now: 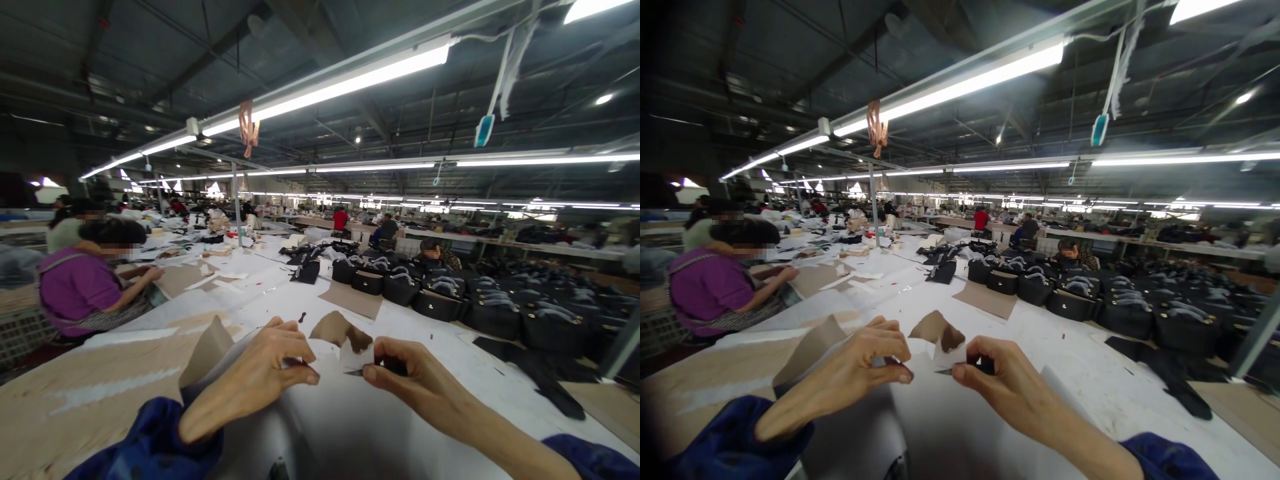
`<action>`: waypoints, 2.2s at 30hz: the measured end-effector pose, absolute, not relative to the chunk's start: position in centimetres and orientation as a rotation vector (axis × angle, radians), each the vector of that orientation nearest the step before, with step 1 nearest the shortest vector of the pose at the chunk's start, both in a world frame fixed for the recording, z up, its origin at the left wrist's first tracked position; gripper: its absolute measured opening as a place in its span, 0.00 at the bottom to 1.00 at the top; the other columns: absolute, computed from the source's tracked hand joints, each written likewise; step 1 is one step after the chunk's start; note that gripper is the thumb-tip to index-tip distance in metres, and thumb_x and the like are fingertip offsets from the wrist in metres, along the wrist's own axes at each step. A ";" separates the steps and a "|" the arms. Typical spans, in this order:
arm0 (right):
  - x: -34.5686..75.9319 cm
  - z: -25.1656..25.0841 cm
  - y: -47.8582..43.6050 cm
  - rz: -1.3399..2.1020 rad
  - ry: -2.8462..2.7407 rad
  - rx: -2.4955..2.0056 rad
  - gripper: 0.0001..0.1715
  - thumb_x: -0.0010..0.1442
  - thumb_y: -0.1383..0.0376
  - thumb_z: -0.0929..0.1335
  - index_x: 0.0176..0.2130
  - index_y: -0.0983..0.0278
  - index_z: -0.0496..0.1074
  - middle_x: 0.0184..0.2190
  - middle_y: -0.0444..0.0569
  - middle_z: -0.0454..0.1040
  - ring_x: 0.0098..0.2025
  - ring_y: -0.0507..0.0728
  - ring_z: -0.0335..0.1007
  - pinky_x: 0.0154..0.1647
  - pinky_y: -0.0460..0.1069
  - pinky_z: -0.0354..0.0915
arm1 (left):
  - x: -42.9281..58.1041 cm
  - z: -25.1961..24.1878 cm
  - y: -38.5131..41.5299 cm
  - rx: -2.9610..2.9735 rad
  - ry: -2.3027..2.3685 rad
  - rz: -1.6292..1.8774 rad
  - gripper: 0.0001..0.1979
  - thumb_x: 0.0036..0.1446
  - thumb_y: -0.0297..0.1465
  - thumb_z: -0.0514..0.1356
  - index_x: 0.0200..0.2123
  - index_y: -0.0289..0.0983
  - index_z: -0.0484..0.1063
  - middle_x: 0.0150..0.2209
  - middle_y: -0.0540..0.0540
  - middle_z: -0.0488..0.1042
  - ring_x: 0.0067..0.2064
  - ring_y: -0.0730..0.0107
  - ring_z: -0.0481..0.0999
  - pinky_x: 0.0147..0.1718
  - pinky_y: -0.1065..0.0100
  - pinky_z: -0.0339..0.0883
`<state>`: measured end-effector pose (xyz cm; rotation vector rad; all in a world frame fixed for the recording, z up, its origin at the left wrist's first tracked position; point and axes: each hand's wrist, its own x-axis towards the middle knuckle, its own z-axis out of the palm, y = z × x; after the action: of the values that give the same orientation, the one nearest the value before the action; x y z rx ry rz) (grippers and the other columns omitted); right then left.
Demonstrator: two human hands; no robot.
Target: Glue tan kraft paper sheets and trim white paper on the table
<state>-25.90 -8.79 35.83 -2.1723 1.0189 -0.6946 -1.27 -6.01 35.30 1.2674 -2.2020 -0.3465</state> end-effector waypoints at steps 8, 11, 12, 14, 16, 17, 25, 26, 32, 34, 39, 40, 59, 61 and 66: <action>-26.5 36.6 -8.2 -0.640 1.123 -2.298 0.24 0.63 0.47 0.62 0.32 0.64 0.68 0.24 0.43 0.63 0.27 0.50 0.53 0.27 0.48 0.49 | -2.1 35.4 -4.5 1.377 -2.143 -0.374 0.11 0.56 0.35 0.65 0.24 0.36 0.74 0.27 0.52 0.71 0.36 0.71 0.66 0.41 0.65 0.51; -26.9 37.4 -8.1 -0.577 1.140 -2.350 0.20 0.62 0.50 0.63 0.36 0.63 0.72 0.28 0.44 0.69 0.30 0.51 0.58 0.29 0.47 0.52 | -2.2 35.6 -4.4 1.372 -2.137 -0.356 0.11 0.55 0.35 0.65 0.24 0.35 0.73 0.27 0.53 0.70 0.36 0.72 0.66 0.41 0.64 0.51; -27.0 37.6 -8.1 -0.546 1.134 -2.357 0.20 0.62 0.50 0.64 0.36 0.63 0.72 0.28 0.44 0.69 0.30 0.51 0.58 0.29 0.47 0.52 | -2.2 35.7 -4.3 1.369 -2.137 -0.359 0.11 0.55 0.35 0.66 0.24 0.35 0.72 0.26 0.53 0.69 0.36 0.72 0.65 0.41 0.64 0.51; -27.1 38.2 -8.1 -0.496 1.123 -2.361 0.19 0.62 0.50 0.64 0.36 0.63 0.73 0.27 0.43 0.68 0.28 0.50 0.56 0.27 0.47 0.51 | -2.5 35.9 -4.3 1.355 -2.144 -0.368 0.11 0.54 0.33 0.66 0.23 0.35 0.71 0.25 0.54 0.69 0.35 0.73 0.65 0.41 0.64 0.50; -26.9 38.7 -8.1 -0.451 1.104 -2.357 0.19 0.61 0.50 0.65 0.35 0.63 0.73 0.25 0.42 0.66 0.26 0.49 0.54 0.25 0.47 0.49 | -2.8 36.0 -4.1 1.319 -2.166 -0.376 0.12 0.54 0.33 0.66 0.23 0.35 0.71 0.24 0.56 0.69 0.35 0.74 0.64 0.41 0.64 0.50; -26.8 38.9 -8.1 -0.435 1.091 -2.356 0.18 0.61 0.51 0.66 0.35 0.63 0.74 0.24 0.42 0.66 0.26 0.49 0.54 0.25 0.47 0.49 | -3.0 36.0 -4.0 1.298 -2.176 -0.380 0.12 0.54 0.32 0.66 0.23 0.35 0.70 0.24 0.56 0.69 0.35 0.74 0.64 0.41 0.64 0.49; -25.6 39.2 -7.8 -0.421 0.892 -2.275 0.19 0.59 0.51 0.68 0.36 0.65 0.73 0.25 0.42 0.66 0.27 0.48 0.56 0.26 0.46 0.51 | -3.3 35.6 -3.6 1.266 -2.166 -0.300 0.10 0.54 0.34 0.66 0.24 0.37 0.74 0.26 0.54 0.71 0.37 0.72 0.66 0.41 0.65 0.51; -25.5 38.9 -7.8 -0.425 0.887 -2.247 0.20 0.59 0.50 0.68 0.37 0.65 0.72 0.24 0.41 0.64 0.26 0.48 0.54 0.25 0.46 0.50 | -3.3 35.6 -3.6 1.279 -2.160 -0.289 0.10 0.54 0.35 0.66 0.24 0.37 0.74 0.26 0.53 0.71 0.37 0.71 0.66 0.40 0.65 0.51; -25.3 37.3 -7.8 -0.503 0.959 -2.154 0.26 0.61 0.46 0.65 0.30 0.67 0.70 0.22 0.42 0.62 0.24 0.48 0.52 0.22 0.46 0.47 | -3.3 35.6 -3.8 1.309 -2.144 -0.307 0.07 0.54 0.32 0.66 0.25 0.37 0.75 0.27 0.52 0.72 0.37 0.71 0.68 0.43 0.63 0.51; -25.4 37.1 -7.7 -0.500 0.945 -2.161 0.24 0.59 0.47 0.67 0.33 0.66 0.71 0.23 0.42 0.64 0.24 0.48 0.53 0.23 0.46 0.48 | -3.4 35.7 -3.6 1.334 -2.136 -0.320 0.08 0.54 0.33 0.66 0.25 0.38 0.74 0.27 0.53 0.71 0.37 0.70 0.68 0.43 0.63 0.51; -25.4 37.3 -8.0 -0.480 0.943 -2.197 0.27 0.57 0.45 0.68 0.37 0.67 0.73 0.23 0.42 0.64 0.25 0.48 0.54 0.24 0.45 0.49 | -3.7 35.8 -3.1 1.413 -1.978 -0.471 0.10 0.48 0.28 0.67 0.34 0.39 0.69 0.31 0.54 0.70 0.41 0.68 0.67 0.42 0.66 0.54; -25.4 37.4 -8.1 -0.478 0.940 -2.188 0.28 0.57 0.45 0.68 0.37 0.68 0.74 0.22 0.42 0.63 0.25 0.48 0.53 0.24 0.45 0.48 | -3.7 35.8 -3.1 1.417 -1.955 -0.504 0.13 0.48 0.27 0.67 0.36 0.39 0.68 0.31 0.55 0.71 0.42 0.68 0.67 0.43 0.66 0.55; -24.1 36.8 -6.5 -0.468 0.766 -2.159 0.19 0.59 0.52 0.68 0.35 0.66 0.73 0.24 0.42 0.65 0.28 0.48 0.55 0.28 0.46 0.51 | -3.1 35.9 -2.5 1.297 -2.228 -0.509 0.25 0.51 0.27 0.64 0.51 0.54 0.69 0.47 0.58 0.75 0.37 0.74 0.72 0.42 0.70 0.59; -24.0 36.7 -6.1 -0.454 0.767 -2.153 0.18 0.59 0.53 0.68 0.34 0.66 0.73 0.25 0.42 0.66 0.28 0.49 0.56 0.29 0.46 0.52 | -3.1 36.2 -2.4 1.218 -2.291 -0.574 0.17 0.54 0.28 0.62 0.47 0.50 0.71 0.36 0.59 0.78 0.36 0.74 0.74 0.40 0.72 0.59; -23.7 36.3 -5.7 -0.419 0.761 -2.110 0.20 0.59 0.51 0.68 0.34 0.66 0.73 0.26 0.43 0.66 0.29 0.49 0.56 0.29 0.46 0.52 | -3.0 36.1 -2.2 1.225 -2.309 -0.637 0.16 0.50 0.25 0.63 0.42 0.47 0.72 0.27 0.61 0.76 0.33 0.76 0.74 0.35 0.75 0.58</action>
<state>-23.73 -5.69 36.29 -2.1097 0.7606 -0.4188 -2.96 -2.22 36.12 1.2249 -2.3087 -0.6365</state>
